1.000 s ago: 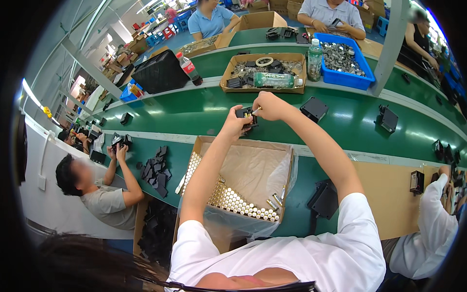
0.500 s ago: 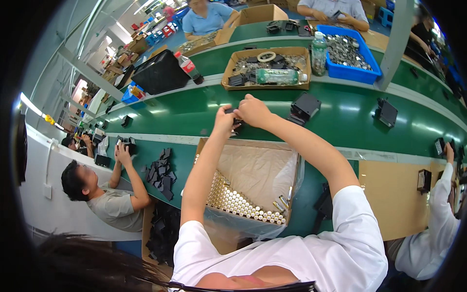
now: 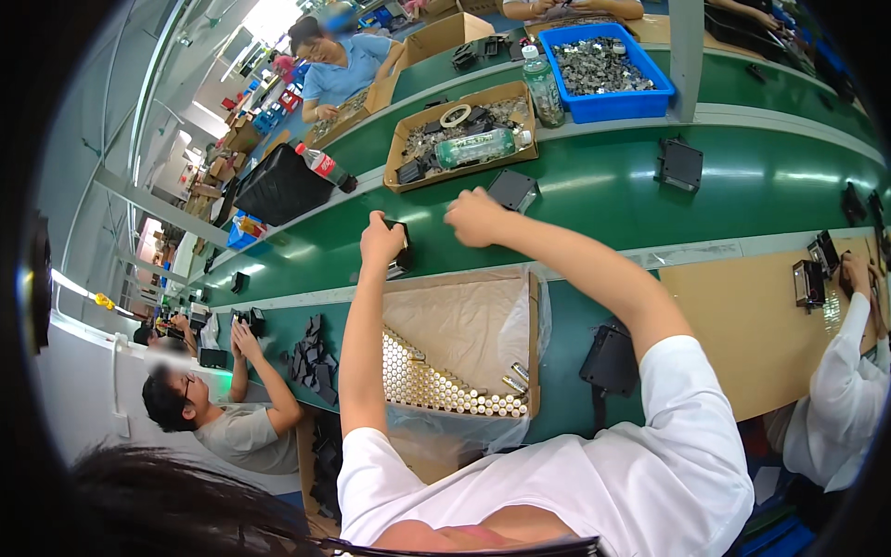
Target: The person takes batteries from a box, inserts them into battery holders, attaches the holders to plastic device casings, and places the assembled units onto the conveyor table.
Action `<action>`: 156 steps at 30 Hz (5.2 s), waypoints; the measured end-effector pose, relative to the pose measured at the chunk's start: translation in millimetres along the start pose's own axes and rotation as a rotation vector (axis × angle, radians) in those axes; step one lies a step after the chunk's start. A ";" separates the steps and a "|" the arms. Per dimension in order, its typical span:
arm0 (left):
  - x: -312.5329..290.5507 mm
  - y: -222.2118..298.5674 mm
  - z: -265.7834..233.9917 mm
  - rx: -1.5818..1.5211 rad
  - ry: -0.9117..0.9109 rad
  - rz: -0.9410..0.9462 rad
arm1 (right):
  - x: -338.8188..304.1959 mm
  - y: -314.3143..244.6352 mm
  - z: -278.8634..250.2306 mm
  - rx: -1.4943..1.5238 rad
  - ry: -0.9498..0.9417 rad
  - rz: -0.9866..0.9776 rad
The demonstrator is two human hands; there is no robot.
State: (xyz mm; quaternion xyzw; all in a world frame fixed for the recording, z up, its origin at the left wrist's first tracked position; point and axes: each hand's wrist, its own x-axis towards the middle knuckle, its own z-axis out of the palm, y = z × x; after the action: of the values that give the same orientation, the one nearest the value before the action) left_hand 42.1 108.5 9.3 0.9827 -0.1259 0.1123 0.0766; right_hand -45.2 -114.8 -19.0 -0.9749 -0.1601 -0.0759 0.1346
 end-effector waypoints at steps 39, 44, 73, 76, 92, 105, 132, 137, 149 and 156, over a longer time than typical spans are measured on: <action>11.3 121.9 -27.5 -0.920 -0.678 0.006 | -39.4 57.5 -43.8 0.500 0.352 0.254; -0.8 89.3 -13.6 -1.122 -0.522 -0.176 | -25.0 23.4 -33.1 0.806 0.306 0.567; 2.5 73.5 20.5 -1.524 -0.534 -0.208 | -170.1 -169.7 -28.8 -0.407 -0.680 0.017; 2.4 72.8 26.7 -1.531 -0.556 -0.240 | -168.8 -166.2 -30.3 -0.394 -0.757 -0.015; 6.7 67.3 41.1 -1.644 -0.581 -0.227 | -195.1 -165.2 -8.8 -0.294 -0.441 -0.128; -8.1 84.2 30.2 -1.674 -0.452 -0.308 | -195.1 -166.2 -18.4 -0.094 -0.528 -0.134; 21.0 30.5 51.1 -1.017 0.133 0.031 | -191.6 -116.4 -18.9 0.591 0.081 -0.323; 11.2 20.2 16.3 -1.266 -0.184 -0.216 | -73.3 -41.9 -54.0 1.145 0.155 0.359; 20.8 -17.3 13.6 -1.452 -0.148 -0.328 | 55.5 24.0 8.7 1.471 0.153 0.760; 22.0 -18.0 13.4 -1.463 -0.148 -0.336 | 76.1 14.9 9.9 0.867 -0.036 0.673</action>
State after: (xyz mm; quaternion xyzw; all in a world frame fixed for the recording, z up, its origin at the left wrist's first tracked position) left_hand 70.3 118.2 -0.6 0.6920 -0.0218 -0.0796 0.7172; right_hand 32.1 -103.4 -17.4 -0.8288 0.1416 0.0612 0.5379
